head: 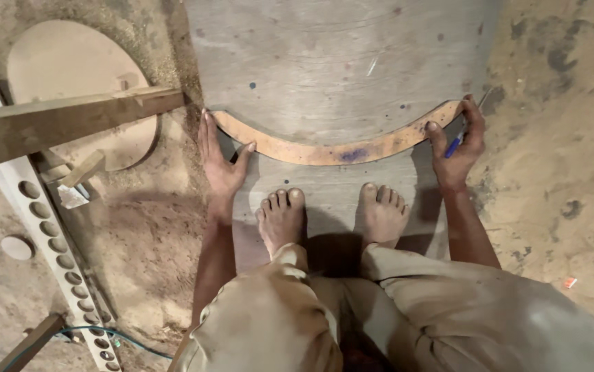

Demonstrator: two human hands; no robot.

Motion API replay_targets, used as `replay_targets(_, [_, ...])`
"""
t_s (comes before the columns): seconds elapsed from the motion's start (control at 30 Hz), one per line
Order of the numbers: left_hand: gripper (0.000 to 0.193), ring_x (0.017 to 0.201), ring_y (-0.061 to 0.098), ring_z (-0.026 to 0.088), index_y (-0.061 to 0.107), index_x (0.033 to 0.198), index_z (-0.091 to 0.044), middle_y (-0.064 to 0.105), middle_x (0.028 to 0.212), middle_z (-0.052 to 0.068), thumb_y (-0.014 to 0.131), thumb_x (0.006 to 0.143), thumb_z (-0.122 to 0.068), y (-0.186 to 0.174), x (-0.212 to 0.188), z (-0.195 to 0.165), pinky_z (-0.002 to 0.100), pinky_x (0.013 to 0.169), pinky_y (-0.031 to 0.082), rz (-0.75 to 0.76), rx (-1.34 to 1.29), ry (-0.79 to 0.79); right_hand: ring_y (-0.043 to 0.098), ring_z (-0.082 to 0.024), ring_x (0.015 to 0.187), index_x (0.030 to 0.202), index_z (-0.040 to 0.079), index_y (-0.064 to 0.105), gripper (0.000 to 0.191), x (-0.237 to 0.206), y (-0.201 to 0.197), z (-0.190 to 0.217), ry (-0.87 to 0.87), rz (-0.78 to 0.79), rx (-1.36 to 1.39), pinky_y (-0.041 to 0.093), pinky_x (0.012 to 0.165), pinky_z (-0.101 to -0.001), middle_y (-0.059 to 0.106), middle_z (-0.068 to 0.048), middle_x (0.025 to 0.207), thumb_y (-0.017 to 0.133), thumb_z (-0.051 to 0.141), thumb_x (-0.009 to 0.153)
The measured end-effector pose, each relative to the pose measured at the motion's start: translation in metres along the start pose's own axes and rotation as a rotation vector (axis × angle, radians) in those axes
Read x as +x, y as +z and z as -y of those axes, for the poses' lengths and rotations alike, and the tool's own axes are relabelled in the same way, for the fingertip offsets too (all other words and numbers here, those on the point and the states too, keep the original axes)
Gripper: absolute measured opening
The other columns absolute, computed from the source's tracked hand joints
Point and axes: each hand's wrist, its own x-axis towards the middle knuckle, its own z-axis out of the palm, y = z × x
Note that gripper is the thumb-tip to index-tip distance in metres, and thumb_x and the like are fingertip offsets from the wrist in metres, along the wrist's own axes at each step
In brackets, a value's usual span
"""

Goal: The person sits on the floor of a woodworking shop and uses a blue pen to mark a long curved wooden strip, tracing along a wooden frame used as a guide. They reposition the strip, hold it steady with one hand while marking with the other, and briefly lift and shift a large board aside before resuming marking.

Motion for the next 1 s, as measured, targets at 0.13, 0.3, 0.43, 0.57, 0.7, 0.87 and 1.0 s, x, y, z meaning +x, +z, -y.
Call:
replay_targets(0.13, [0.095,0.155,0.033,0.046,0.026,0.162,0.003,0.031,0.167,0.026,0.077,0.097,-0.043,0.004,0.002,0.003,0.058,0.128,0.031,-0.021,0.069,0.071,0.051,-0.031,0.149,0.150,-0.003,0.049,0.061,0.001,0.001,-0.004,0.029,-0.013,0.010,0.040,0.129,-0.0423,0.050,-0.022,0.160,0.082,0.009,0.100])
replay_targets(0.3, [0.076,0.157,0.036,0.043,0.026,0.164,-0.003,0.032,0.168,0.025,0.052,0.109,-0.049,0.022,0.001,-0.032,0.057,0.129,0.035,-0.089,0.369,0.154,0.052,-0.030,0.145,0.149,-0.003,0.049,0.061,0.001,0.000,-0.005,0.042,-0.009,-0.010,0.040,0.127,-0.0421,0.051,-0.023,0.158,0.083,0.009,0.099])
replay_targets(0.43, [0.065,0.140,0.047,0.037,0.041,0.156,-0.022,0.048,0.153,0.018,0.053,0.098,-0.049,0.039,-0.035,-0.119,0.059,0.116,0.037,0.488,0.428,0.143,0.051,-0.031,0.147,0.149,-0.003,0.049,0.059,0.002,0.000,-0.002,0.047,-0.006,0.007,0.039,0.128,-0.0421,0.050,-0.023,0.159,0.081,0.009,0.101])
replay_targets(0.57, [0.066,0.136,0.046,0.042,0.049,0.153,-0.010,0.049,0.147,0.024,0.062,0.100,-0.048,0.045,-0.042,-0.166,0.066,0.116,0.033,0.415,0.336,0.479,0.050,-0.032,0.150,0.149,-0.003,0.049,0.058,0.002,0.001,0.000,0.021,0.010,-0.008,0.039,0.129,-0.0422,0.050,-0.023,0.160,0.080,0.011,0.103])
replay_targets(0.7, [0.070,0.135,0.046,0.041,0.051,0.152,-0.010,0.049,0.145,0.024,0.065,0.096,-0.050,0.040,-0.028,-0.171,0.074,0.114,0.029,0.409,0.304,0.452,0.052,-0.032,0.147,0.149,-0.003,0.049,0.058,0.000,0.001,-0.002,0.037,0.016,-0.007,0.040,0.128,-0.0416,0.051,-0.022,0.158,0.081,0.013,0.103])
replay_targets(0.87, [0.076,0.127,0.047,0.044,0.050,0.150,-0.008,0.049,0.141,0.026,0.069,0.089,-0.051,0.034,-0.021,-0.172,0.079,0.111,0.027,0.533,0.273,0.425,0.052,-0.033,0.149,0.150,-0.003,0.050,0.058,0.002,0.002,-0.002,0.046,0.012,-0.083,0.040,0.129,-0.0421,0.053,-0.020,0.158,0.081,0.012,0.103])
replay_targets(1.0, [0.079,0.124,0.049,0.044,0.051,0.148,-0.011,0.051,0.136,0.024,0.071,0.083,-0.051,0.028,-0.016,-0.171,0.080,0.110,0.026,0.508,0.269,0.440,0.052,-0.033,0.147,0.152,-0.004,0.049,0.060,0.008,0.007,0.022,0.051,0.036,-0.090,0.041,0.127,-0.0428,0.052,-0.020,0.156,0.080,0.019,0.106])
